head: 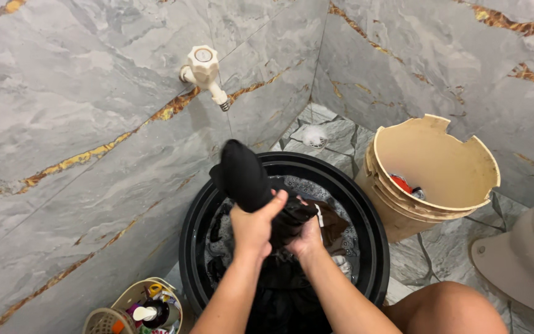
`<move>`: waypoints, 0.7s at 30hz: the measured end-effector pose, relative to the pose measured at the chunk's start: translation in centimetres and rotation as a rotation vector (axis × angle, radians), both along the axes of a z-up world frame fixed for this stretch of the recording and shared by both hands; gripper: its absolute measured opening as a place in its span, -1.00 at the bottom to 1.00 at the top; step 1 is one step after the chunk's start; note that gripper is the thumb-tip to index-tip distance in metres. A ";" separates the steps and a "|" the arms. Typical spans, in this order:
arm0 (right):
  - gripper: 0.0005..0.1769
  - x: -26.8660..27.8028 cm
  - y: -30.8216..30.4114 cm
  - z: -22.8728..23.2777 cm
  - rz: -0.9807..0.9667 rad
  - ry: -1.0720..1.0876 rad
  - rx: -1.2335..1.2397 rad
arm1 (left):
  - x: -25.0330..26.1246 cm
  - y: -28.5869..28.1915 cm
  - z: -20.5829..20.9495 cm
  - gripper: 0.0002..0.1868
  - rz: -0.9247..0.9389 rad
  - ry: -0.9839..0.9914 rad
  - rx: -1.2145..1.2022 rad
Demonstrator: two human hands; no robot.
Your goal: The person hand-washes several pieces of clothing in a black basin filled with soapy water. They scrub and rinse a light-colored cloth, a blue cloth, a red cloth, and a black cloth, then place each item into a beige bucket.
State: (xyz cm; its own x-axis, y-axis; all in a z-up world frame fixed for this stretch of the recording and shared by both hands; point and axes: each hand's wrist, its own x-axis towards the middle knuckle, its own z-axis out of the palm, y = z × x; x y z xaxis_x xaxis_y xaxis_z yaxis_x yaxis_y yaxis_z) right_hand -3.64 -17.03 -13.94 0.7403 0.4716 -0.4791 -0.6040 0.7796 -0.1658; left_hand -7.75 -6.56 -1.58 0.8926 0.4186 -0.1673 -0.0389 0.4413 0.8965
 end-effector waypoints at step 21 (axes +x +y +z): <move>-0.03 -0.4 -6.0 6.9 0.176 -0.340 -0.521 | 3.9 5.3 -3.4 -0.79 -0.008 -0.106 -0.257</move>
State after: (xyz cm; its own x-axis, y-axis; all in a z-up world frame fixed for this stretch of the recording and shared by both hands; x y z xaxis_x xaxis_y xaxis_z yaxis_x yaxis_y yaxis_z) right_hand -4.07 -23.02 -7.06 0.8238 0.3687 -0.4306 -0.5627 0.4390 -0.7005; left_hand -3.83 -1.31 -5.00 0.9140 0.3672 -0.1725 -0.1220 0.6543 0.7463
